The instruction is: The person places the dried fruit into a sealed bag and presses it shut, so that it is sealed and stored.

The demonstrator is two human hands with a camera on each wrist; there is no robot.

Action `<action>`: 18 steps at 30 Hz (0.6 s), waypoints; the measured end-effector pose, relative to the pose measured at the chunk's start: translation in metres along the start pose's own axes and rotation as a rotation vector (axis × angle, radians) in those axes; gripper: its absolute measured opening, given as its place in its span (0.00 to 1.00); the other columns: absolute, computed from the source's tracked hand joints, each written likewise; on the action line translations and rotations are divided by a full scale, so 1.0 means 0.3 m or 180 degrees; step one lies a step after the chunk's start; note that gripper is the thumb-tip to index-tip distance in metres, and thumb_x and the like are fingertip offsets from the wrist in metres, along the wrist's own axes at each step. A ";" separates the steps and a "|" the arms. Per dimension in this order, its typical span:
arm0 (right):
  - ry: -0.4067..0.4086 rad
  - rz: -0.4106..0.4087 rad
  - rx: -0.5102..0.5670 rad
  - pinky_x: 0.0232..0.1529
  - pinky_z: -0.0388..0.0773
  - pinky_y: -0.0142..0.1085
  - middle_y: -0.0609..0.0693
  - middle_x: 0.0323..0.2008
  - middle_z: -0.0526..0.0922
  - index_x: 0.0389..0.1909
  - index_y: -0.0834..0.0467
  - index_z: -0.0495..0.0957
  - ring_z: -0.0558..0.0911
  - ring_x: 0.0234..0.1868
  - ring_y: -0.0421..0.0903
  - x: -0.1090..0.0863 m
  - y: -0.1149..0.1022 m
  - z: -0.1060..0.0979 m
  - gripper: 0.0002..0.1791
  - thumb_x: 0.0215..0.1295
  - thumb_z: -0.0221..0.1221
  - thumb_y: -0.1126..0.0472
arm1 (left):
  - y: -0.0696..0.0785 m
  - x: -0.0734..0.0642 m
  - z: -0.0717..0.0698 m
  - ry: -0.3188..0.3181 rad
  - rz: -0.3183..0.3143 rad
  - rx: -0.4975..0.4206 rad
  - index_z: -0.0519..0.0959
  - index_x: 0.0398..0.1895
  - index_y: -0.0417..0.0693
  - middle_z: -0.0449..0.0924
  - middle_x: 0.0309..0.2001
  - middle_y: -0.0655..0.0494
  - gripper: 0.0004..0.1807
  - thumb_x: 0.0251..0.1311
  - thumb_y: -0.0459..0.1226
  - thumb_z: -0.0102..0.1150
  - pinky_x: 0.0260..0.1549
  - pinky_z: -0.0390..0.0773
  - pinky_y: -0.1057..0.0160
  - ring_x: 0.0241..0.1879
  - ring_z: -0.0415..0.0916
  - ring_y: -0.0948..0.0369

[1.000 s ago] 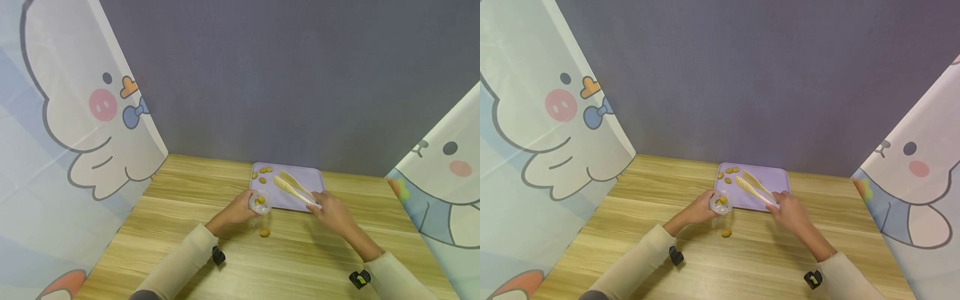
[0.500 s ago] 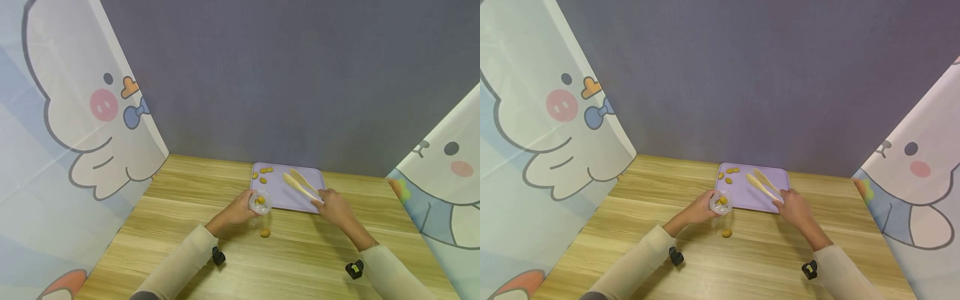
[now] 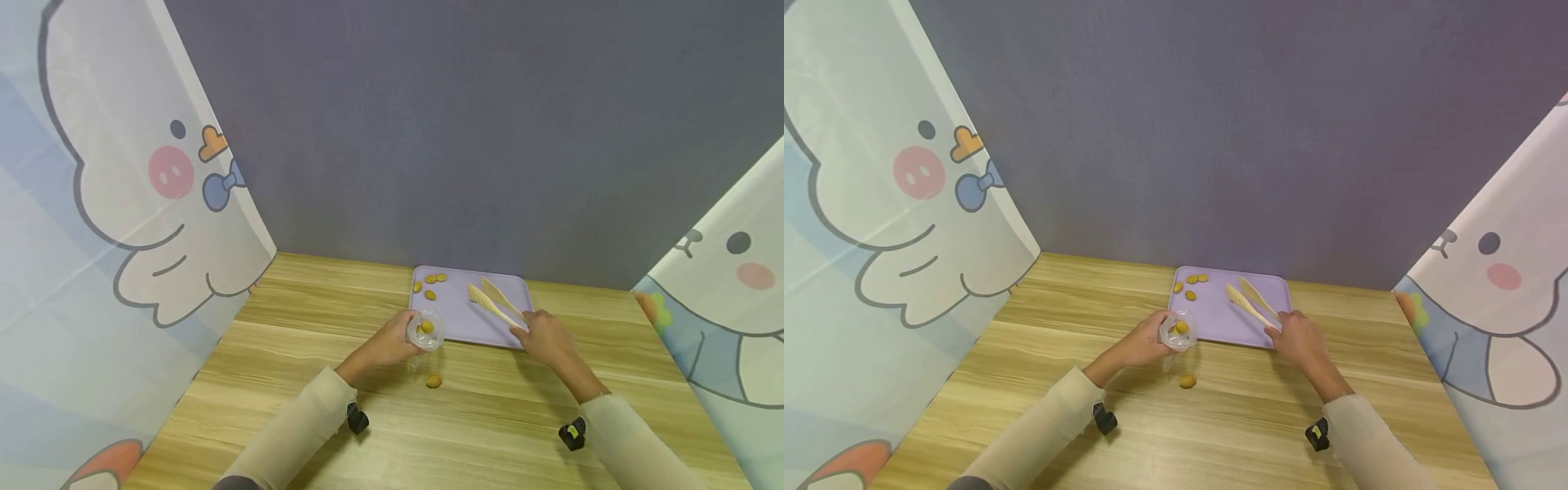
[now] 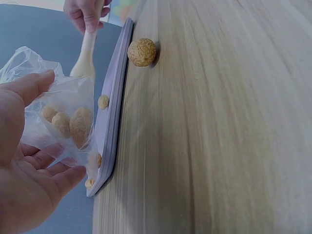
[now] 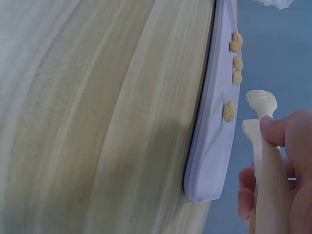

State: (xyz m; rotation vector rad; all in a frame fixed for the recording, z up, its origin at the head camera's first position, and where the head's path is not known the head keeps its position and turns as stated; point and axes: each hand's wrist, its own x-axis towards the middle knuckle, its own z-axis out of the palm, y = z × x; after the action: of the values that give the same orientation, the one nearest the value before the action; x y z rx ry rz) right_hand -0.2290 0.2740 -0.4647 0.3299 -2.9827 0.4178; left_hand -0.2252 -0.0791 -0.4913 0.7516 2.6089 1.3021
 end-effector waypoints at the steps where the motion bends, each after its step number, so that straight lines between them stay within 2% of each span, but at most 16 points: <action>1: -0.0021 0.0017 -0.0003 0.24 0.75 0.50 0.63 0.32 0.82 0.52 0.67 0.81 0.81 0.30 0.57 0.002 0.004 0.006 0.23 0.66 0.64 0.52 | 0.000 0.000 0.000 -0.0004 -0.0015 0.0001 0.67 0.69 0.42 0.73 0.63 0.47 0.39 0.57 0.44 0.74 0.67 0.72 0.48 0.65 0.72 0.51; 5: -0.0084 0.0078 0.0000 0.24 0.73 0.49 0.61 0.31 0.81 0.48 0.66 0.81 0.80 0.29 0.56 0.009 0.013 0.019 0.21 0.66 0.64 0.51 | -0.005 0.000 0.001 0.0020 -0.0012 0.0024 0.68 0.68 0.42 0.74 0.63 0.47 0.38 0.57 0.43 0.73 0.67 0.71 0.49 0.65 0.72 0.52; 11: -0.0105 0.0161 0.0035 0.25 0.74 0.49 0.63 0.33 0.82 0.53 0.67 0.81 0.80 0.31 0.56 0.017 0.017 0.031 0.24 0.67 0.63 0.51 | -0.010 0.004 0.002 0.0035 0.0026 0.0034 0.68 0.68 0.41 0.74 0.63 0.46 0.38 0.57 0.43 0.73 0.67 0.72 0.48 0.64 0.72 0.52; 18: -0.0175 0.0274 0.0068 0.25 0.74 0.49 0.64 0.34 0.82 0.57 0.68 0.79 0.79 0.31 0.57 0.023 0.015 0.039 0.27 0.67 0.62 0.50 | -0.007 0.001 0.001 0.0000 -0.0017 0.0024 0.67 0.69 0.43 0.73 0.64 0.48 0.38 0.58 0.43 0.72 0.67 0.72 0.49 0.65 0.72 0.53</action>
State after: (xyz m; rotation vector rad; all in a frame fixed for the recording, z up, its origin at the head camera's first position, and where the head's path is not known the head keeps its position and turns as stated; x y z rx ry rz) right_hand -0.2377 0.2736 -0.4762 0.2188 -3.0565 0.4567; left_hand -0.2261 -0.0799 -0.4930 0.7454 2.6154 1.2915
